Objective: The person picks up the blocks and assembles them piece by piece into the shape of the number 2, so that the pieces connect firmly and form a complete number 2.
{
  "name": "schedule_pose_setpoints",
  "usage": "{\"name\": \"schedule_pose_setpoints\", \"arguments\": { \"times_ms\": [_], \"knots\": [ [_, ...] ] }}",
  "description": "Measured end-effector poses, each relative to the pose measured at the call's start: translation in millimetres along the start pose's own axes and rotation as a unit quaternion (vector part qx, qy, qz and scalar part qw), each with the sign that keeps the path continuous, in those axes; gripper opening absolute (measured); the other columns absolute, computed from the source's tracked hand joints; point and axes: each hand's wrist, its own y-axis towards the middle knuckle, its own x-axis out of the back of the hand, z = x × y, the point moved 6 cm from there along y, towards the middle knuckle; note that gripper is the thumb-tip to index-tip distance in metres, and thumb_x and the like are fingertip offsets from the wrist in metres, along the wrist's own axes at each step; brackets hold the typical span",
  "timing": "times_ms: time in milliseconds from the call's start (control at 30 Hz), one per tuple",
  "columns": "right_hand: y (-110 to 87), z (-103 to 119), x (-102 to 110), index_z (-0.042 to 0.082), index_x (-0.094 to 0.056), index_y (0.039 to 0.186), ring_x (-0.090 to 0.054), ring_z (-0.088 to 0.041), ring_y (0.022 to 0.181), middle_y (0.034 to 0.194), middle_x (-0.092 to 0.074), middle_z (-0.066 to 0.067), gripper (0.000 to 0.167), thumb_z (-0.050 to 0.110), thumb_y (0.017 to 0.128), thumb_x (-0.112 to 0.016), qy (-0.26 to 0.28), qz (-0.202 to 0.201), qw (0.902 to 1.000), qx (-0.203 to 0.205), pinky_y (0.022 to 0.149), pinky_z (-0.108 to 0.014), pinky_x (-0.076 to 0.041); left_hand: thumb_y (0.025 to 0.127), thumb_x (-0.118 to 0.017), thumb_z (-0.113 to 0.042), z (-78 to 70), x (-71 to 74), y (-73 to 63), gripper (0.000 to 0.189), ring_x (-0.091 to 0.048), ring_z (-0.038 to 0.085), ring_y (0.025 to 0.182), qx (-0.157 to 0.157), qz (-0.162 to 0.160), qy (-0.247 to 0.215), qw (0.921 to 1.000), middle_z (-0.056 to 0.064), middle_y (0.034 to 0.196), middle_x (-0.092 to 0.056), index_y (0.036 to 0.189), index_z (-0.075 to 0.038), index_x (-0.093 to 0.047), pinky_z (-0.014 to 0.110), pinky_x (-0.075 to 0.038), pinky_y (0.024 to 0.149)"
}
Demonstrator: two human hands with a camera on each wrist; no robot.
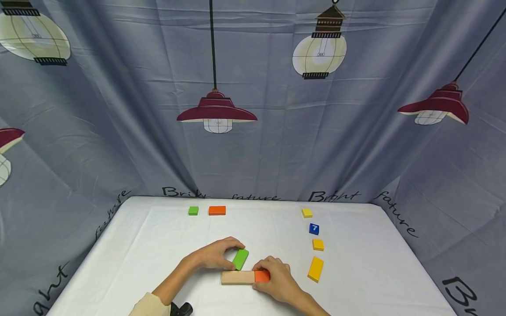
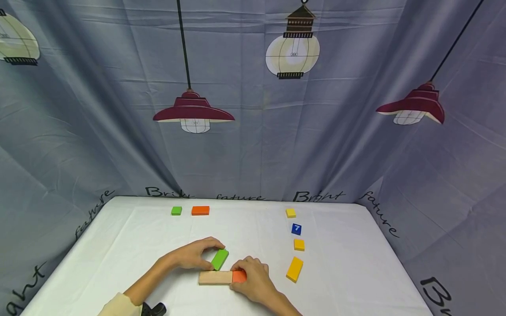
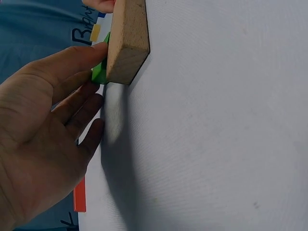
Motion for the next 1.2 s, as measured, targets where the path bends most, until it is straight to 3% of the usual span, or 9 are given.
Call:
{"name": "schedule_pose_setpoints", "arguments": {
  "times_ms": [300,567,667,767,1033,1100,1200],
  "knots": [
    [0.3,-0.9,-1.4,0.026,-0.071,0.099,-0.047,-0.006,0.086,0.094,-0.056,0.018,0.027,0.031,0.077,-0.086,-0.001,0.005,1.0,-0.005,0.073,-0.032,-0.03,0.094,-0.067,-0.025,-3.2,-4.3,-12.7,0.056,-0.042,0.026,0.137,-0.004,-0.023,0.01,0.9997,0.006,0.148,-0.048,0.145,-0.01,-0.05,0.049,-0.034,0.113],
    [-0.1,-1.2,-1.3,0.026,-0.071,0.1,-0.047,-0.007,0.086,0.094,-0.057,0.018,0.028,0.031,0.076,-0.087,-0.006,0.002,1.0,-0.008,0.074,-0.033,-0.031,0.106,-0.05,-0.03,-16.3,-12.5,-32.6,0.052,-0.031,0.031,0.145,-0.02,-0.069,0.095,0.9928,0.01,0.159,-0.034,0.152,-0.008,-0.042,0.056,-0.029,0.113],
    [-0.1,-1.0,-1.5,0.026,-0.071,0.1,-0.047,-0.007,0.086,0.094,-0.057,0.018,0.029,0.031,0.076,-0.086,-0.007,0.003,0.9999,-0.008,0.074,-0.033,-0.031,0.107,-0.046,-0.028,-26.6,-17.4,-40.4,0.049,-0.031,0.03,0.145,-0.04,-0.087,0.147,0.9846,0.01,0.159,-0.034,0.153,-0.008,-0.041,0.055,-0.03,0.113],
    [-0.2,-0.4,-1.4,0.026,-0.071,0.1,-0.047,-0.006,0.086,0.094,-0.057,0.018,0.029,0.031,0.076,-0.087,-0.009,0.001,0.9999,-0.007,0.074,-0.033,-0.031,0.107,-0.046,-0.026,-36.8,-24.4,-47.7,0.049,-0.034,0.028,0.144,-0.064,-0.096,0.208,0.9713,0.009,0.158,-0.036,0.153,-0.01,-0.041,0.054,-0.032,0.112],
    [-0.2,-0.6,-2.2,0.025,-0.071,0.1,-0.047,-0.006,0.085,0.093,-0.056,0.018,0.029,0.03,0.076,-0.087,-0.008,-0.001,0.9999,-0.007,0.073,-0.033,-0.03,0.104,-0.055,-0.019,-47.9,-42.0,-58.8,0.044,-0.045,0.024,0.137,-0.127,-0.123,0.343,0.9227,0.007,0.151,-0.047,0.146,-0.006,-0.051,0.049,-0.044,0.104],
    [0.0,-0.7,-2.3,0.025,-0.071,0.1,-0.047,-0.006,0.085,0.093,-0.056,0.018,0.029,0.03,0.076,-0.087,-0.01,-0.002,0.9999,-0.006,0.073,-0.033,-0.03,0.102,-0.057,-0.018,-47.3,-44.3,-59.9,0.044,-0.047,0.023,0.136,-0.133,-0.128,0.354,0.9167,0.008,0.149,-0.049,0.144,-0.005,-0.053,0.048,-0.046,0.103],
    [0.3,-0.7,-1.9,0.024,-0.071,0.1,-0.047,-0.006,0.085,0.093,-0.056,0.018,0.029,0.03,0.076,-0.087,-0.011,-0.003,0.9999,-0.005,0.073,-0.033,-0.03,0.101,-0.059,-0.017,-45.4,-46.2,-60.5,0.044,-0.047,0.022,0.135,-0.133,-0.128,0.359,0.9149,0.008,0.148,-0.051,0.144,-0.005,-0.053,0.047,-0.045,0.104]
  ]
}}
